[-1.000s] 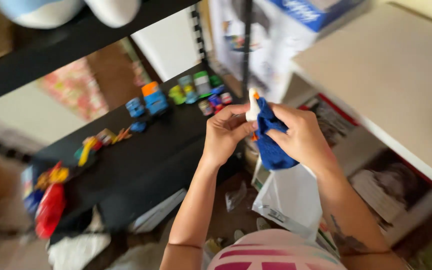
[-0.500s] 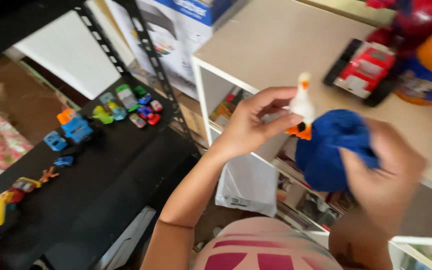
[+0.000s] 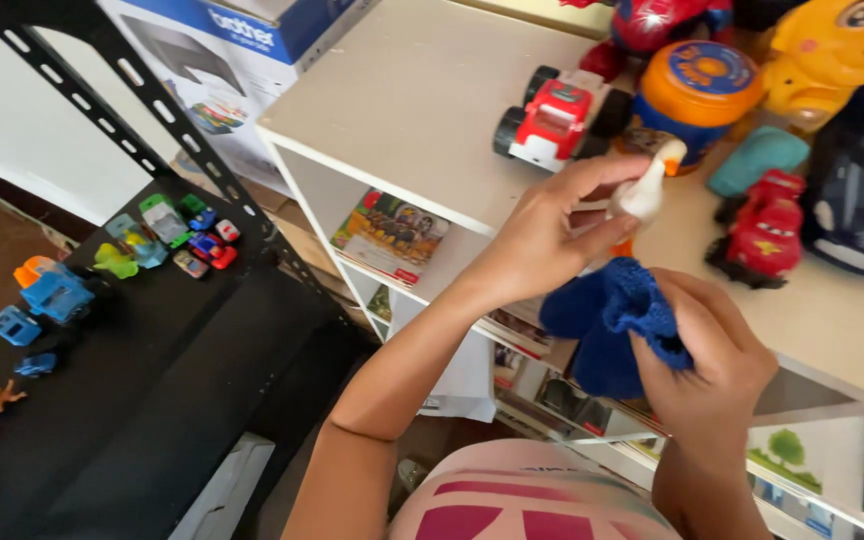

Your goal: Cleaning various plastic toys and model cars with a microfiber cloth.

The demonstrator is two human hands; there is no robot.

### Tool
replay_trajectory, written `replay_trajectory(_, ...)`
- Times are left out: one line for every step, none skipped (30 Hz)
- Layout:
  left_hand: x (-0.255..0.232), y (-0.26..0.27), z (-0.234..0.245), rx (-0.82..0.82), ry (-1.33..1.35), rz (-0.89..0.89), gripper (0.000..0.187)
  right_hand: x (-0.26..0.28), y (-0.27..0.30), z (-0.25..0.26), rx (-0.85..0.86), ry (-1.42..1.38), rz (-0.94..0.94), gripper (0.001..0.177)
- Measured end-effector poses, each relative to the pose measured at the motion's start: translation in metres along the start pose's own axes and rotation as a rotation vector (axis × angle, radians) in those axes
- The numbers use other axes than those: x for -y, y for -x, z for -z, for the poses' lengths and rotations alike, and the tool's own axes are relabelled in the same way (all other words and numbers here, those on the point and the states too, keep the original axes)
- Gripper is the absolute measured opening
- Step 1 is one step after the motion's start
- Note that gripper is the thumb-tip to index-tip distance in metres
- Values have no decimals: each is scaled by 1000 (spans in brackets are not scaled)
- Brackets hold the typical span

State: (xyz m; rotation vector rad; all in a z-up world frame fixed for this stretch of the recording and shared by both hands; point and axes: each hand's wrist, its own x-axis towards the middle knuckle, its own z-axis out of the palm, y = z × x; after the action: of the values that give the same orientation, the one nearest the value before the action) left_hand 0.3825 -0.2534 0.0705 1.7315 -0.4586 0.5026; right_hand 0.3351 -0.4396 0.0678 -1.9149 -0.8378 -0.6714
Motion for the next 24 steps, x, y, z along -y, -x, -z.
replay_trajectory(8,-7,-7,1,1,-1,47,-5,1,3,-1,1,0,37)
replay_trajectory(17,-12,-13,-7,-26,-43,54,-9,2,6,11,-28,3,37)
replay_trajectory(25,-17,-19,-15,-53,-85,60,-13,4,9,23,-56,6,36)
replay_trajectory(25,-20,-23,-20,-56,-86,60,-14,4,11,26,-59,11,36)
replay_trajectory(24,-23,-26,-36,-54,-60,52,-14,5,13,34,-61,17,36)
replay_trajectory(23,-27,-27,-52,-55,-37,45,-15,4,14,38,-66,26,36)
replay_trajectory(25,-27,-28,-58,-62,-42,45,-16,4,16,38,-71,34,36)
replay_trajectory(27,-27,-29,-58,-40,-62,47,-17,4,17,50,-97,25,37)
replay_trajectory(29,-27,-29,-58,-18,-83,49,-18,5,19,62,-122,16,39)
replay_trajectory(25,-25,-25,-61,-23,-85,49,-18,4,20,62,-126,22,39)
replay_trajectory(20,-23,-21,-54,90,-129,51,-19,4,21,63,-132,34,38)
replay_trajectory(16,-21,-16,-41,205,-172,53,-19,4,22,60,-135,45,37)
replay_trajectory(5,-20,-3,-40,201,-176,53,-16,-2,21,57,-138,48,37)
replay_trajectory(-6,-16,9,-66,72,-187,56,-13,-5,21,35,-134,53,35)
replay_trajectory(-17,-13,22,-92,-57,-199,59,-8,-9,21,14,-130,59,33)
replay_trajectory(-23,-12,32,-92,-62,-204,59,-3,-18,22,10,-133,64,33)
replay_trajectory(-30,-11,44,-118,-102,-204,55,3,-26,22,34,-125,80,36)
replay_trajectory(-37,-7,56,-152,-145,-201,52,10,-35,22,65,-121,98,39)
replay_trajectory(-34,-6,67,-160,-152,-202,52,11,-43,19,69,-127,106,39)
replay_trajectory(-32,-5,79,-193,-155,-189,49,13,-51,15,73,-73,156,44)
replay_trajectory(-29,-3,92,-225,-158,-176,46,15,-59,11,76,-18,207,49)
replay_trajectory(-19,-2,100,-232,-160,-170,46,16,-64,9,84,-23,207,49)
replay_trajectory(-9,-1,110,-222,-161,-175,44,18,-70,6,80,27,239,48)
replay_trajectory(0,-3,121,-211,-163,-191,42,20,-77,2,69,78,278,47)
